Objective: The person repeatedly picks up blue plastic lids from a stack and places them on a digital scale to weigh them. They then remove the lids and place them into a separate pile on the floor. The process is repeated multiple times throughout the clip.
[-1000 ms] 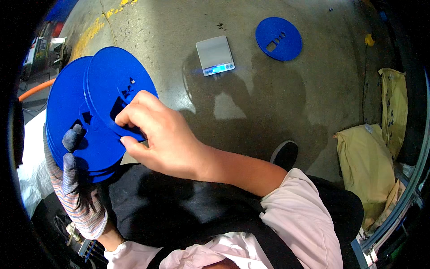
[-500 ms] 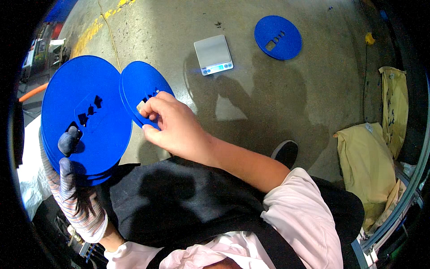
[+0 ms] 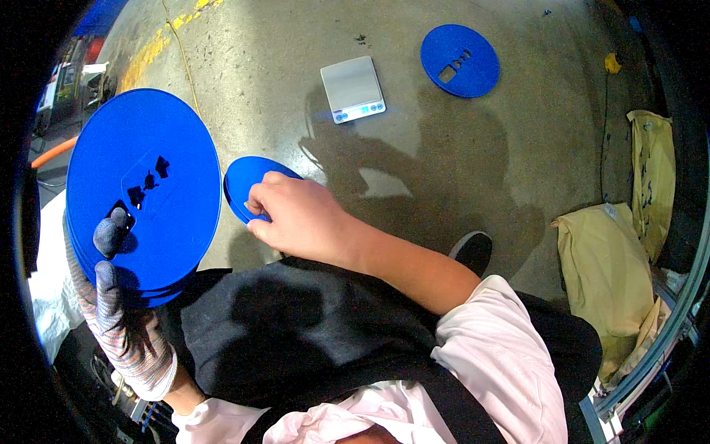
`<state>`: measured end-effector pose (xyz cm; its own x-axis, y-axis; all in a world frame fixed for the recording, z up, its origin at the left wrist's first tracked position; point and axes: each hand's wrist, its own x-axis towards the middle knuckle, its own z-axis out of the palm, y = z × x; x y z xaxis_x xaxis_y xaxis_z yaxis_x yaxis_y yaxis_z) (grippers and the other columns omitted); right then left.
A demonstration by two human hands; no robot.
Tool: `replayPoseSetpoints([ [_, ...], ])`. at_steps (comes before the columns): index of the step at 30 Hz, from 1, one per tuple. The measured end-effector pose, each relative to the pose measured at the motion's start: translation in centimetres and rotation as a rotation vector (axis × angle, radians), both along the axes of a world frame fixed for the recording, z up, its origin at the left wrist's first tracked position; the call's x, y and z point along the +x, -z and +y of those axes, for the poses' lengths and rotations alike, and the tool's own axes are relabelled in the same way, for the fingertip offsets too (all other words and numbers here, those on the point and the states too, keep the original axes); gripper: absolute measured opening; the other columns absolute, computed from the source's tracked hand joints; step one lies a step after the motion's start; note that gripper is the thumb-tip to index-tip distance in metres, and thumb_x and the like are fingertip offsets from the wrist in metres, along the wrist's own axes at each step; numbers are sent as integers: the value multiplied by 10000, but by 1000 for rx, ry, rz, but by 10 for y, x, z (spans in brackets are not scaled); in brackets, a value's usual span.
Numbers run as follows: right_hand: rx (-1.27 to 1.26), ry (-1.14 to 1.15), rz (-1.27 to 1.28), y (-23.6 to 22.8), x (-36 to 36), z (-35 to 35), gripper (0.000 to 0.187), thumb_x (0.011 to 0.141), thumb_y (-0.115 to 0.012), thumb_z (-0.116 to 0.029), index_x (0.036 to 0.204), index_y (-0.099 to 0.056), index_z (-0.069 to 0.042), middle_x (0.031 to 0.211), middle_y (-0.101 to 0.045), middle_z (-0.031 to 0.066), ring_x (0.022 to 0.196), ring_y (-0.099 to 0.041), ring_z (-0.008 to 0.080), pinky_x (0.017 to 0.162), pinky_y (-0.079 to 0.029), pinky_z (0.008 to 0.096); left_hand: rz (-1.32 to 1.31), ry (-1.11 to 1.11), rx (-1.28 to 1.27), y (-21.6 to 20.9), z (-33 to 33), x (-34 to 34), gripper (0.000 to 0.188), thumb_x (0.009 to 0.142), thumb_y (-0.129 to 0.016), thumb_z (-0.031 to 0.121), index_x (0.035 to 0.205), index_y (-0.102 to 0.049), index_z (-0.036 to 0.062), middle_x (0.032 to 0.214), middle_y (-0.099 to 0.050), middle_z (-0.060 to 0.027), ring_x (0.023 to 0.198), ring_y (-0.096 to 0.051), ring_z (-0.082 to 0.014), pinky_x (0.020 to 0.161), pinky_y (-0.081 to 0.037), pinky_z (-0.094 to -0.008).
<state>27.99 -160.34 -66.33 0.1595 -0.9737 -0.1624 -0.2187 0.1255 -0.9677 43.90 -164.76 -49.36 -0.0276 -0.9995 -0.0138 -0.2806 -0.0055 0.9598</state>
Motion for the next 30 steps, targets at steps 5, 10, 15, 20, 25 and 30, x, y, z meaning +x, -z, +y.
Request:
replayPoseSetpoints([
  [5, 53, -70, 49, 3, -3, 0, 238, 805, -655, -295, 838, -641, -59, 872, -618, 119, 807, -628, 295, 711, -489, 407, 35, -4, 24, 6, 0, -1, 829, 797, -742, 224, 1464, -299, 9, 1163, -643, -188, 1147, -586, -294, 1076, -360, -489],
  [10, 66, -107, 45, 2, 2, -3, 250, 795, -655, -323, 794, -646, -73, 846, -630, 114, 820, -637, 308, 728, -499, 422, -10, 17, 7, -2, -1, 8, 827, 803, -737, 236, 1466, -298, 9, 1175, -637, -192, 1135, -588, -294, 1066, -364, -472],
  [15, 12, -133, 78, 8, 1, 0, 240, 822, -672, -281, 864, -624, -50, 886, -604, 118, 812, -619, 300, 709, -485, 401, 23, 34, 33, 1, 1, 9, 751, 841, -699, 223, 1458, -322, 17, 1232, -598, -182, 1160, -562, -282, 1051, -385, -450],
  [20, -127, -135, 219, 2, -1, -2, 213, 830, -679, -185, 967, -597, -44, 987, -567, 132, 882, -619, 310, 751, -497, 435, 15, 51, 40, -8, -1, 22, 672, 884, -652, 199, 1454, -338, 28, 1295, -554, -175, 1204, -527, -280, 1067, -375, -456],
  [25, -353, -32, 826, 33, -30, -16, 137, 778, -592, -89, 908, -562, -56, 930, -527, 93, 883, -596, 255, 686, -540, 369, 16, 51, 25, -3, -2, 22, 662, 890, -645, 197, 1453, -339, 28, 1304, -547, -175, 1210, -521, -280, 1069, -372, -456],
  [30, -559, -73, 1031, 93, -87, -32, 117, 780, -578, -107, 894, -558, -88, 904, -524, 68, 863, -591, 235, 675, -522, 362, 4, 39, 7, -6, -3, 26, 652, 896, -638, 195, 1453, -341, 28, 1313, -539, -175, 1216, -516, -280, 1072, -369, -456],
])
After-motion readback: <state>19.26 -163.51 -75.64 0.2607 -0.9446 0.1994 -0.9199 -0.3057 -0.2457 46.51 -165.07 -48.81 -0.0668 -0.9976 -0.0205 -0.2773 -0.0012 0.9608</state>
